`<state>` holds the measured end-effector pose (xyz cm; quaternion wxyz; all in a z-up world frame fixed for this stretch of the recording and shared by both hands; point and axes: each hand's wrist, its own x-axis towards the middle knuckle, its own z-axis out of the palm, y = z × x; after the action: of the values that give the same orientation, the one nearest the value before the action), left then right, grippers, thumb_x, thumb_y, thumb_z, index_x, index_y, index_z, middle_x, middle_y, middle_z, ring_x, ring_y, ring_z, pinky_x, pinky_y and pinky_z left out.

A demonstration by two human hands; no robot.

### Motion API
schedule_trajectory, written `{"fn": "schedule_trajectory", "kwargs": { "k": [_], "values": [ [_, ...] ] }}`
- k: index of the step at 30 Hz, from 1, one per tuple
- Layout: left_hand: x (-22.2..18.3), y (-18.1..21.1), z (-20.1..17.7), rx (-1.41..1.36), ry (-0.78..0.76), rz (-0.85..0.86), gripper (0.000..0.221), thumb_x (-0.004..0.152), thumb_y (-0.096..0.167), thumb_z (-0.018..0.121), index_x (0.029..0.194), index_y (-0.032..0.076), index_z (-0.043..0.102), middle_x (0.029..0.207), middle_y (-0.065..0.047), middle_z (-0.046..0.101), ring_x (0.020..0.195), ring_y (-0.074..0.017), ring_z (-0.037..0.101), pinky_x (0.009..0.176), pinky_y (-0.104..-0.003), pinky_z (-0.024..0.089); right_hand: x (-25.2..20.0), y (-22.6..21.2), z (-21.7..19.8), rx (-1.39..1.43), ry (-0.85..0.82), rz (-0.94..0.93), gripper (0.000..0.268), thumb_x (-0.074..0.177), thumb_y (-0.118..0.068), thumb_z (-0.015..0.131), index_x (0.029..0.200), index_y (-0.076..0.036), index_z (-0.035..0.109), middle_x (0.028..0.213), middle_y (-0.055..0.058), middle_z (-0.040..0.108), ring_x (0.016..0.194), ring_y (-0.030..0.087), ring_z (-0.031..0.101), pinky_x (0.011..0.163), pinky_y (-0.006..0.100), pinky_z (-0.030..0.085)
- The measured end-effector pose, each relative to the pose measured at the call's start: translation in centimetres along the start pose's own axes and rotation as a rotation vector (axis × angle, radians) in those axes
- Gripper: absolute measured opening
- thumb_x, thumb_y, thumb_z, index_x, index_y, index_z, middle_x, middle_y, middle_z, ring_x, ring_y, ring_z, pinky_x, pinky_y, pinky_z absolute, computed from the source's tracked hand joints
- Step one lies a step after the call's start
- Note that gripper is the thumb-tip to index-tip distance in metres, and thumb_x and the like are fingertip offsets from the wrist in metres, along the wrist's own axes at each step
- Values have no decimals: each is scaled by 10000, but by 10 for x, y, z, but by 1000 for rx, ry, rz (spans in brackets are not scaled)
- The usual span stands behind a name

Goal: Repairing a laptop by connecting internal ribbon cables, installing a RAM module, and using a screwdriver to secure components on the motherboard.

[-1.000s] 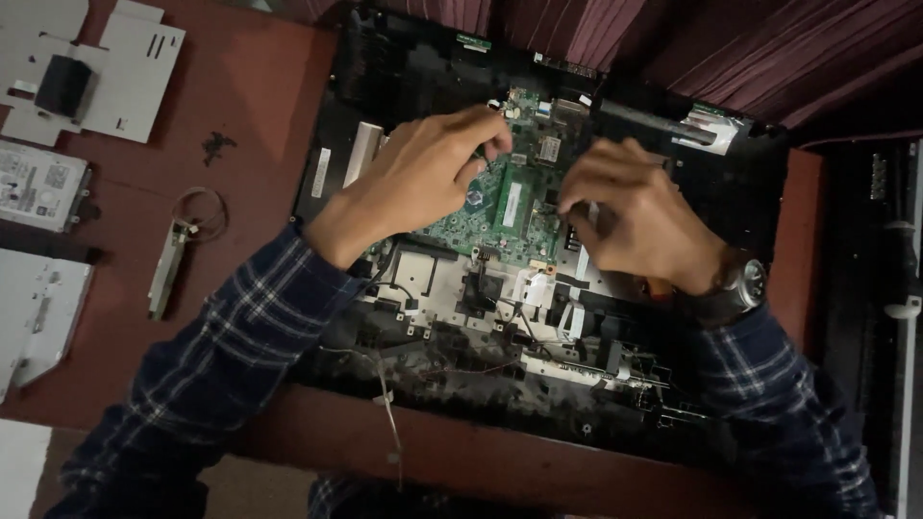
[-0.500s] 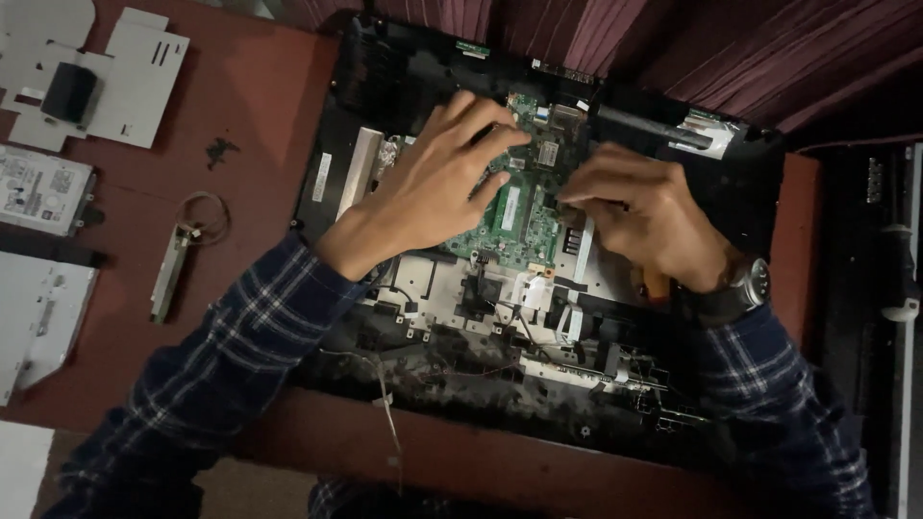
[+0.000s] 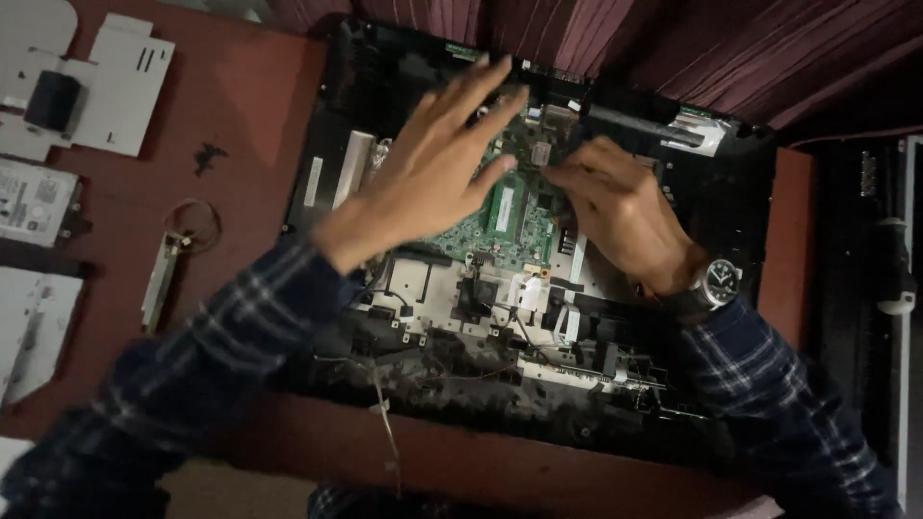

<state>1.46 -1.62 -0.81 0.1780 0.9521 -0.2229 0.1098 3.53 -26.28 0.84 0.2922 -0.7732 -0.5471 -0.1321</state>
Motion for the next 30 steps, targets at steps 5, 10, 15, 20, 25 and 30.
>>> {"fn": "schedule_trajectory", "kwargs": {
  "k": [5, 10, 15, 20, 25, 30],
  "values": [
    [44, -16, -6, -166, -159, -14, 743, 1064, 243, 705, 1636, 52, 269, 1703, -177, 143, 1586, -345, 148, 1261, -598, 182, 0, 0, 0, -26, -12, -5, 205, 948, 260, 621, 1120, 187, 704, 966, 197, 621, 860, 321, 578, 735, 402, 519],
    [65, -27, 17, -274, -194, -42, 729, 992, 238, 715, 1596, 96, 332, 1677, -158, 286, 1564, -362, 172, 1241, -597, 75, -2, 3, -3, -67, -32, -27, 200, 940, 253, 621, 1100, 163, 699, 981, 177, 604, 853, 297, 575, 702, 387, 521],
    [62, -31, 13, -276, -180, 9, 870, 918, 353, 853, 1583, 91, 356, 1534, -126, 407, 1423, -334, 311, 1131, -506, 224, -3, 4, 0, -61, -25, -20, 213, 912, 248, 674, 1095, 150, 720, 947, 165, 616, 843, 289, 585, 750, 389, 544],
    [64, -36, 18, -260, -196, 13, 901, 907, 391, 871, 1587, 122, 346, 1524, -107, 401, 1428, -332, 298, 1127, -515, 219, -12, 10, 4, -79, -44, 13, 280, 887, 270, 669, 1125, 136, 727, 973, 167, 642, 860, 288, 611, 759, 377, 566],
    [66, -40, 18, -280, -247, 16, 934, 903, 402, 873, 1599, 143, 307, 1547, -119, 355, 1442, -336, 266, 1141, -528, 202, -6, 5, 0, -69, -32, -8, 226, 922, 263, 657, 1123, 169, 704, 990, 192, 625, 869, 306, 592, 798, 405, 563],
    [66, -39, 22, -256, -212, 22, 939, 884, 396, 901, 1581, 133, 330, 1514, -109, 376, 1438, -328, 271, 1130, -514, 216, -6, 5, 1, -21, -18, 12, 206, 970, 265, 613, 1140, 184, 698, 998, 212, 606, 826, 303, 553, 773, 418, 513]
  ]
}}
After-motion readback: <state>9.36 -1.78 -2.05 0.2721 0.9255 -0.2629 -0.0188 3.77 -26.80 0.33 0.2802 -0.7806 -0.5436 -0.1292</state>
